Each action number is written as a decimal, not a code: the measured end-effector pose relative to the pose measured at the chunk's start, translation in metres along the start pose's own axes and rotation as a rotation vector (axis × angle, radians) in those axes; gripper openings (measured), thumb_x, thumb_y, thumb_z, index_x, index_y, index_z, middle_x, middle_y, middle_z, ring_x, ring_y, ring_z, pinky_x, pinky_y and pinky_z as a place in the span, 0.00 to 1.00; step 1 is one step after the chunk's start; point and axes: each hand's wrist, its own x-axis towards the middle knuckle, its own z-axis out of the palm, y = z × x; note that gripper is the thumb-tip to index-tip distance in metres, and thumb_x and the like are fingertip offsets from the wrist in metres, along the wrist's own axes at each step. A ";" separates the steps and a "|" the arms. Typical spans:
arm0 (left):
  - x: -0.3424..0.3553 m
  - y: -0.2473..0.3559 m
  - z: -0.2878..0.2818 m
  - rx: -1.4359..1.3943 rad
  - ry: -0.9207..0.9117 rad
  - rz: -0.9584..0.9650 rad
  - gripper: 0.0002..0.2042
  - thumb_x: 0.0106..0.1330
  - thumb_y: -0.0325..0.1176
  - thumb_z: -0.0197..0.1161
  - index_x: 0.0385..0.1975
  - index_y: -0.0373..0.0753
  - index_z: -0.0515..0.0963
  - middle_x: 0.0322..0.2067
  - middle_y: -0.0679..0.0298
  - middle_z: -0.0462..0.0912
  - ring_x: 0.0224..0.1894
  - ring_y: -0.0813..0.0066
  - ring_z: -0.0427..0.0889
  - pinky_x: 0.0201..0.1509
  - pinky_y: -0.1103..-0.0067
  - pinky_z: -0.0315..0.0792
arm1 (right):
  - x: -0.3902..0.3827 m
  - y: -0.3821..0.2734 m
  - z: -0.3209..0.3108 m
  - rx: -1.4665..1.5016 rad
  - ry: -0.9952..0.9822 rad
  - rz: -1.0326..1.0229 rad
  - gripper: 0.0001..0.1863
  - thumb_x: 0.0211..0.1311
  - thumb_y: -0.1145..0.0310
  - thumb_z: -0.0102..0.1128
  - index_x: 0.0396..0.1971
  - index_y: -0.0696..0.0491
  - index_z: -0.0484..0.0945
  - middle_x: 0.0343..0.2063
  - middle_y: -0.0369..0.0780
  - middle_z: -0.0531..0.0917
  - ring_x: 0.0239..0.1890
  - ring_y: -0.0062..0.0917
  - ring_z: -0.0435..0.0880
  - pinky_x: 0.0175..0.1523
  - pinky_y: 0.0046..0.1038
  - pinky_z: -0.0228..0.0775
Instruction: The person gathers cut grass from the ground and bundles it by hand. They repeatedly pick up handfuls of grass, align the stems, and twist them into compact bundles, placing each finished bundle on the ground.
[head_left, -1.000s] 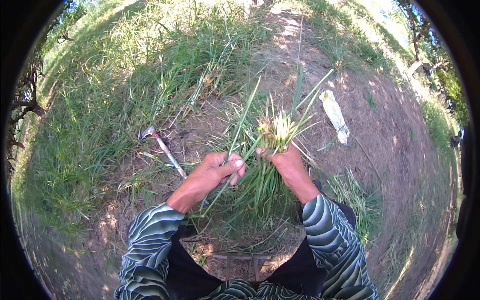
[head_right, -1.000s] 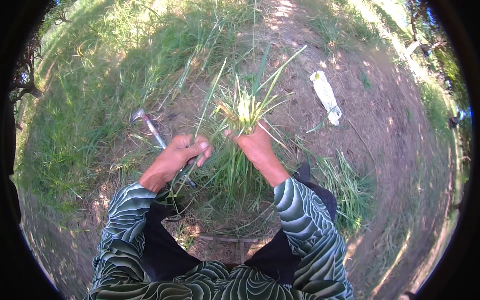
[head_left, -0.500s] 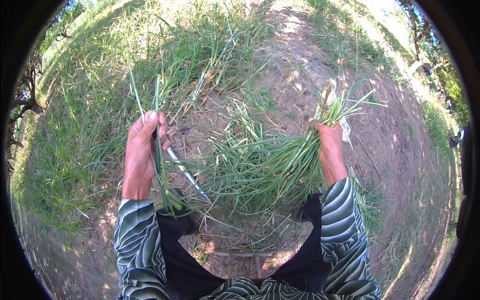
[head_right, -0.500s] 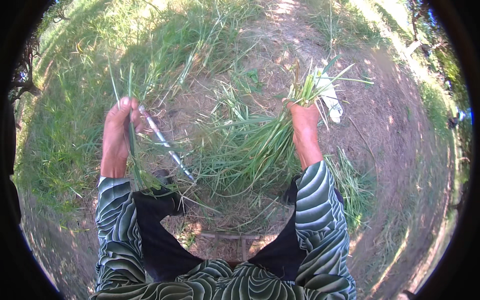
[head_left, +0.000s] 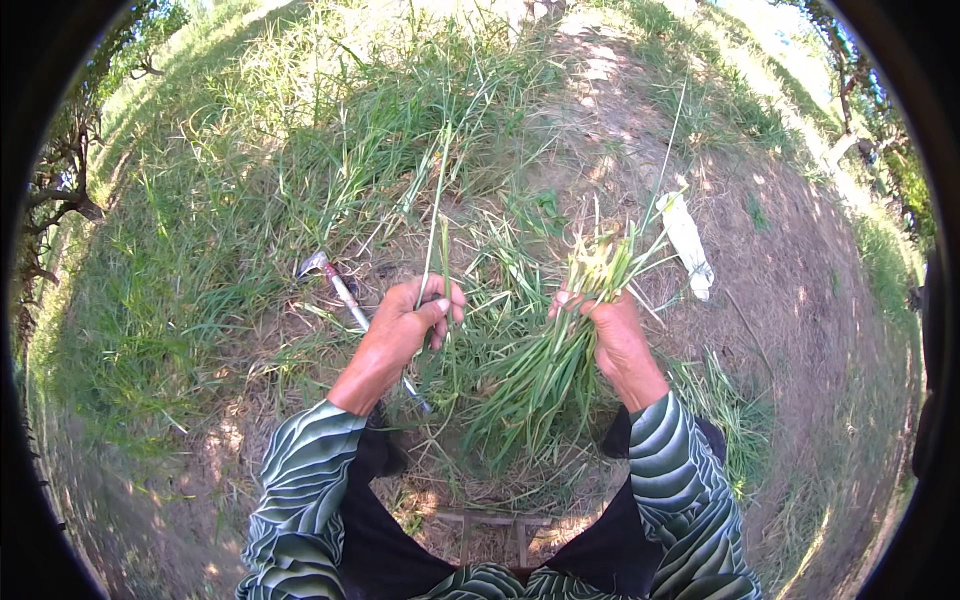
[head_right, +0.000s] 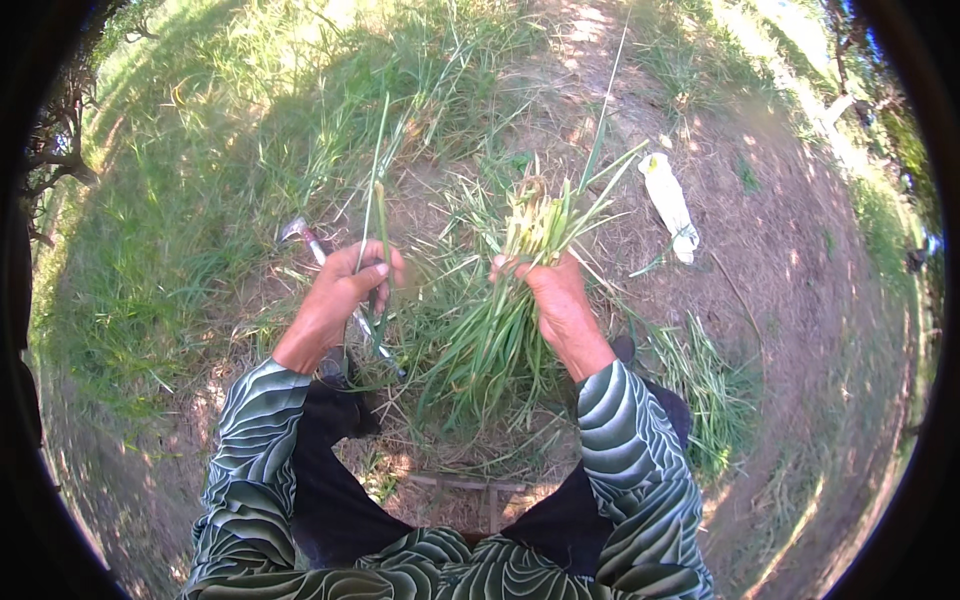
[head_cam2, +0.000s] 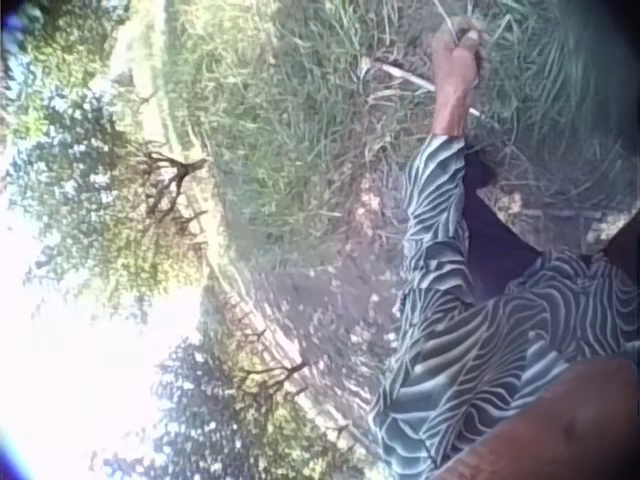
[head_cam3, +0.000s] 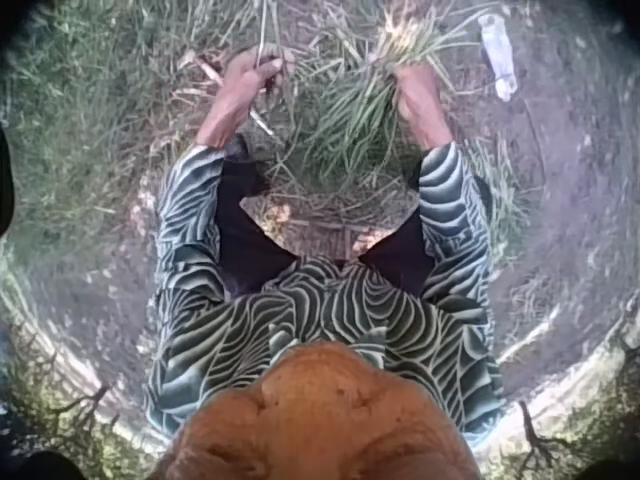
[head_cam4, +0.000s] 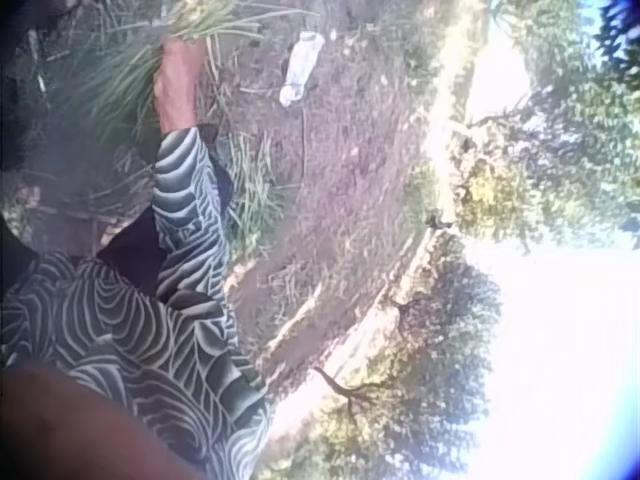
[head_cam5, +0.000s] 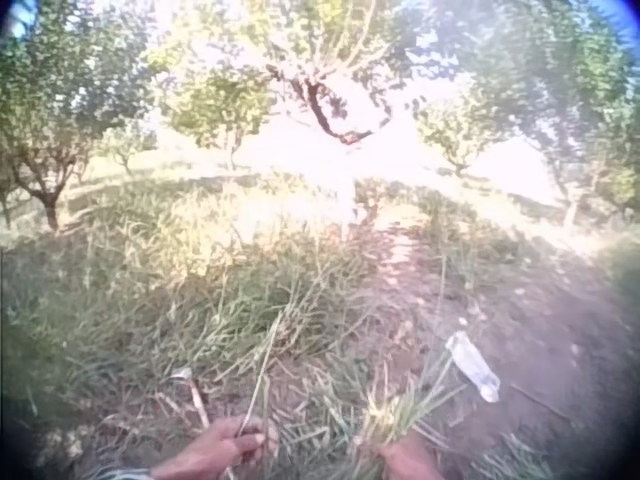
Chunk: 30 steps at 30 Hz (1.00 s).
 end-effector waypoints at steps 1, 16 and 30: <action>0.002 -0.004 0.004 0.015 -0.013 0.001 0.07 0.65 0.23 0.48 0.36 0.36 0.74 0.27 0.67 0.78 0.24 0.83 0.71 0.28 0.84 0.66 | -0.004 0.002 0.005 0.002 -0.009 0.012 0.15 0.49 0.80 0.62 0.38 0.59 0.72 0.26 0.39 0.79 0.28 0.26 0.80 0.36 0.28 0.73; 0.014 -0.032 0.053 0.196 -0.210 0.012 0.07 0.64 0.25 0.52 0.35 0.36 0.78 0.22 0.72 0.76 0.19 0.89 0.67 0.23 0.87 0.63 | -0.016 0.009 0.011 0.033 -0.114 0.090 0.17 0.51 0.80 0.61 0.43 0.61 0.74 0.32 0.40 0.81 0.27 0.24 0.81 0.35 0.25 0.74; 0.020 -0.011 0.018 0.109 -0.035 0.090 0.09 0.66 0.26 0.50 0.41 0.33 0.76 0.35 0.62 0.79 0.29 0.79 0.76 0.35 0.81 0.71 | -0.001 -0.011 -0.022 0.170 -0.003 0.013 0.16 0.50 0.77 0.62 0.41 0.58 0.73 0.32 0.39 0.80 0.29 0.24 0.80 0.36 0.25 0.72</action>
